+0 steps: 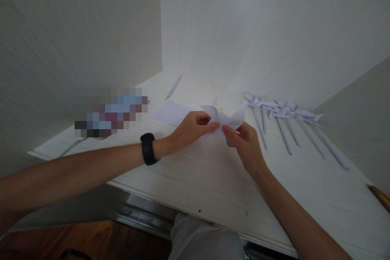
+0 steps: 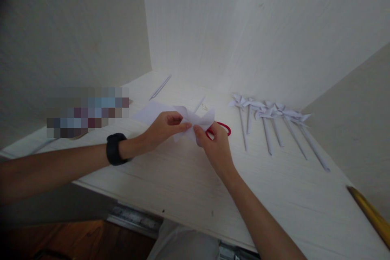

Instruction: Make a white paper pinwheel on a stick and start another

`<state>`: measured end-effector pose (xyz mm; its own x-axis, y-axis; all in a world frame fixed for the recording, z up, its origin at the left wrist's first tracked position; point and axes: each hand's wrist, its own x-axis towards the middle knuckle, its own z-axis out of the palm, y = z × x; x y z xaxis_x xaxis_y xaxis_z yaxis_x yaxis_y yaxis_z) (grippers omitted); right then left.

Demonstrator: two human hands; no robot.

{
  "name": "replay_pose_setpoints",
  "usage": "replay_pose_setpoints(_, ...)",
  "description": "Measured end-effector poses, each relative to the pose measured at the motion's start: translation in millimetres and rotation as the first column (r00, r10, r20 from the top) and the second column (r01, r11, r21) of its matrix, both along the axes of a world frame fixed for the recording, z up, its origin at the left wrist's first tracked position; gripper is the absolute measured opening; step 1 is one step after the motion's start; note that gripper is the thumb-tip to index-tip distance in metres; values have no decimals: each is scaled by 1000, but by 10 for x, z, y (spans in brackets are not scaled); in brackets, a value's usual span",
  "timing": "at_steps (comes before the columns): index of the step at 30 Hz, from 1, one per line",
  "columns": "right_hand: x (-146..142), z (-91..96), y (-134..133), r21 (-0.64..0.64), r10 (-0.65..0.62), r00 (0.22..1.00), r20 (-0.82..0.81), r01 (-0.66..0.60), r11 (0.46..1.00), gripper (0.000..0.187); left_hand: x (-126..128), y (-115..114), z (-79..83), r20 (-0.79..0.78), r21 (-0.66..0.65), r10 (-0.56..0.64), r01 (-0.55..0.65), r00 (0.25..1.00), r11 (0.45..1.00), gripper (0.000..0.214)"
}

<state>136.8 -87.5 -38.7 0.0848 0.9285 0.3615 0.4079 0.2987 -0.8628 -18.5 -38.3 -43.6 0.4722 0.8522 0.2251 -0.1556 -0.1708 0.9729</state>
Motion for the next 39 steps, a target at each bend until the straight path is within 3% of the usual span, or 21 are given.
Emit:
replay_pose_setpoints(6,-4,-41,18,-54,9,999,46,-6,999,25,-7,32,-42,-31,38,-24,25,999,999,24)
replay_pose_setpoints(10,-17,-4,13,-42,8,997,79,-5,999,26,-30,88,-21,-85,64,23,-18,996,998,23)
replay_pose_setpoints(13,44,66,36,-12,-17,997,81,18,1000,25,-87,220,49,-112,112,199,-186,974,976,22)
replay_pose_setpoints(17,264,59,141,26,-197,978,75,195,980,29,-204,466,124,-73,154,439,-424,896,892,26)
replay_pose_setpoints(21,447,-69,243,56,-311,907,283,308,950,24,-267,618,85,-60,125,508,-498,859,858,26)
replay_pose_setpoints(25,441,-149,282,113,-262,822,505,238,965,20,-248,634,12,-85,110,496,-487,864,867,25)
replay_pose_setpoints(27,416,-156,329,128,-247,766,594,213,969,20,-234,620,-13,-110,167,494,-473,863,865,25)
replay_pose_setpoints(31,433,-142,585,97,-218,697,683,209,973,21,-217,623,-72,-163,209,483,-448,860,869,27)
replay_pose_setpoints(39,376,-86,1194,-28,-195,560,805,365,930,19,-195,619,-100,-170,221,458,-419,873,881,31)
